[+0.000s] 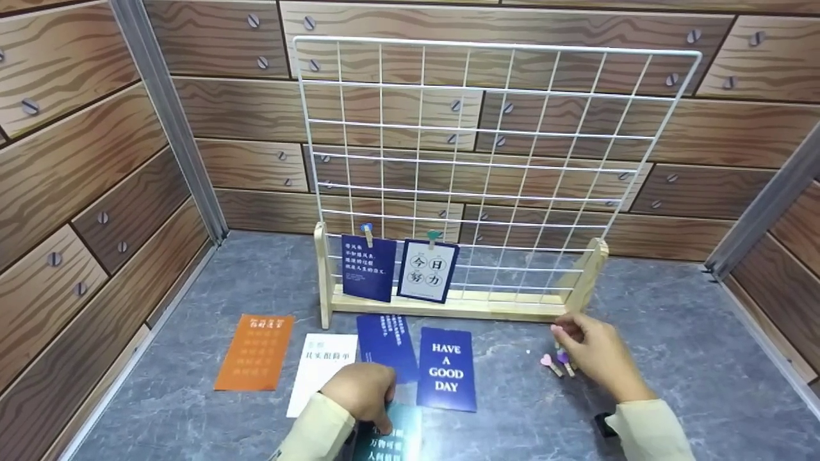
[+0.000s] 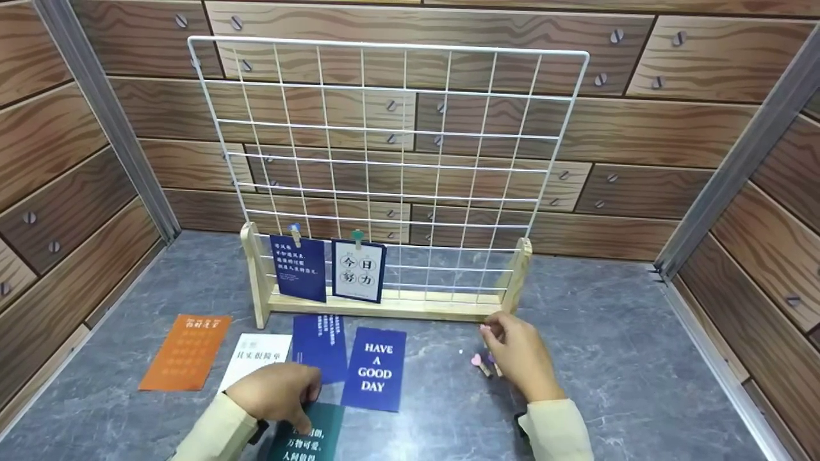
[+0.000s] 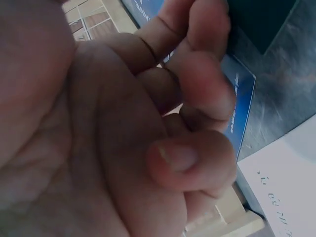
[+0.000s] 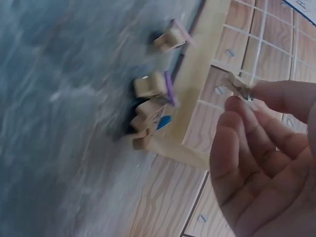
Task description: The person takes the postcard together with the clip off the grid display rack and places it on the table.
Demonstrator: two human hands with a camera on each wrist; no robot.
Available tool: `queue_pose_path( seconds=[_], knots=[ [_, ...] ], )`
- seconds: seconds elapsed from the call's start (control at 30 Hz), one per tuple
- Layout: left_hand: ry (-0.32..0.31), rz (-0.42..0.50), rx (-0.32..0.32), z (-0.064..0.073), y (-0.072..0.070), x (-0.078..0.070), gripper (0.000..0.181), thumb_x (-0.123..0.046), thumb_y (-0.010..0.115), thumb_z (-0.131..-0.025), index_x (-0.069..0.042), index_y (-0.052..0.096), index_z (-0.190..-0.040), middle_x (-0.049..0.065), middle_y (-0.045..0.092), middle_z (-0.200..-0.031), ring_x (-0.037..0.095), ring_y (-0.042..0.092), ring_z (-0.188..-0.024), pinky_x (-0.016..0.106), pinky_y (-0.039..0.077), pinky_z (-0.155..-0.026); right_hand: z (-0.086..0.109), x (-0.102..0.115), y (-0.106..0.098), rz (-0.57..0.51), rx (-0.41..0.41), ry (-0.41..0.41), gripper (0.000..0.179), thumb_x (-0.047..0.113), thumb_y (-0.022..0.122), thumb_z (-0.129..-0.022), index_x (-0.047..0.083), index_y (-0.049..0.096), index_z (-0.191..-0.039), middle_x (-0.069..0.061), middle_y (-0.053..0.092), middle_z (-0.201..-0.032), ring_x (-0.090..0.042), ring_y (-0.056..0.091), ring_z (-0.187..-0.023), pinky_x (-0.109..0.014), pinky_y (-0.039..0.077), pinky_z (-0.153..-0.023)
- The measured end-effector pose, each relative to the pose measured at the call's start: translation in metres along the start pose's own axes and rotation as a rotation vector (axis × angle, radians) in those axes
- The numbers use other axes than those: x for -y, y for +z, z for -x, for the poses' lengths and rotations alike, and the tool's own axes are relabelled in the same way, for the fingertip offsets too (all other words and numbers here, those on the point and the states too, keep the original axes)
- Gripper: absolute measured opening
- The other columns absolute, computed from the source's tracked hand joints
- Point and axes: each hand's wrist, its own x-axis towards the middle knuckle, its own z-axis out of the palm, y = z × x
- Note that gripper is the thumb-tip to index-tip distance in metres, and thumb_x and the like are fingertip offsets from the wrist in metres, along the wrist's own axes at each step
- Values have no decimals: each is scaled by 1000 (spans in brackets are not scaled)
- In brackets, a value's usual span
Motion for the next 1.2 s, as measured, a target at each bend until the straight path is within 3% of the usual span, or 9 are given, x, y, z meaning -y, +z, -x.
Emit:
queue_pose_path(
  seconds=[0.23, 0.4, 0.97, 1.2],
  knots=[
    [-32, -14, -78, 1, 0, 3, 42, -26, 101, -59, -15, 64, -77, -5, 61, -71, 14, 56, -66, 37, 55, -70, 1, -11, -1, 101, 95, 42, 6, 17, 71, -96, 11, 72, -95, 4, 68, -79, -12, 57, -68, -34, 47, -63],
    [-27, 11, -98, 0, -1, 5, 43, -25, 100, -60, -14, 63, -79, -5, 60, -72, 15, 56, -67, 38, 55, -71, 1, -16, -1, 120, 132, 69, 9, 17, 72, -95, 9, 75, -100, 2, 71, -83, -13, 60, -73, -39, 50, -67],
    [-45, 104, -101, 0, -2, 12, 44, -22, 99, -61, -14, 61, -82, -6, 58, -73, 14, 54, -67, 37, 53, -68, 1, -19, 0, 86, 142, 102, 15, 16, 74, -93, 6, 75, -104, -1, 74, -89, -14, 64, -77, -46, 54, -75],
    [-21, 113, -106, -4, 0, 17, 45, -21, 99, -61, -14, 59, -81, -7, 54, -71, 14, 51, -66, 35, 49, -67, 2, -19, -2, 58, 141, 126, 21, 19, 75, -94, 3, 74, -108, -2, 74, -89, -12, 63, -75, -37, 51, -70]
  ],
)
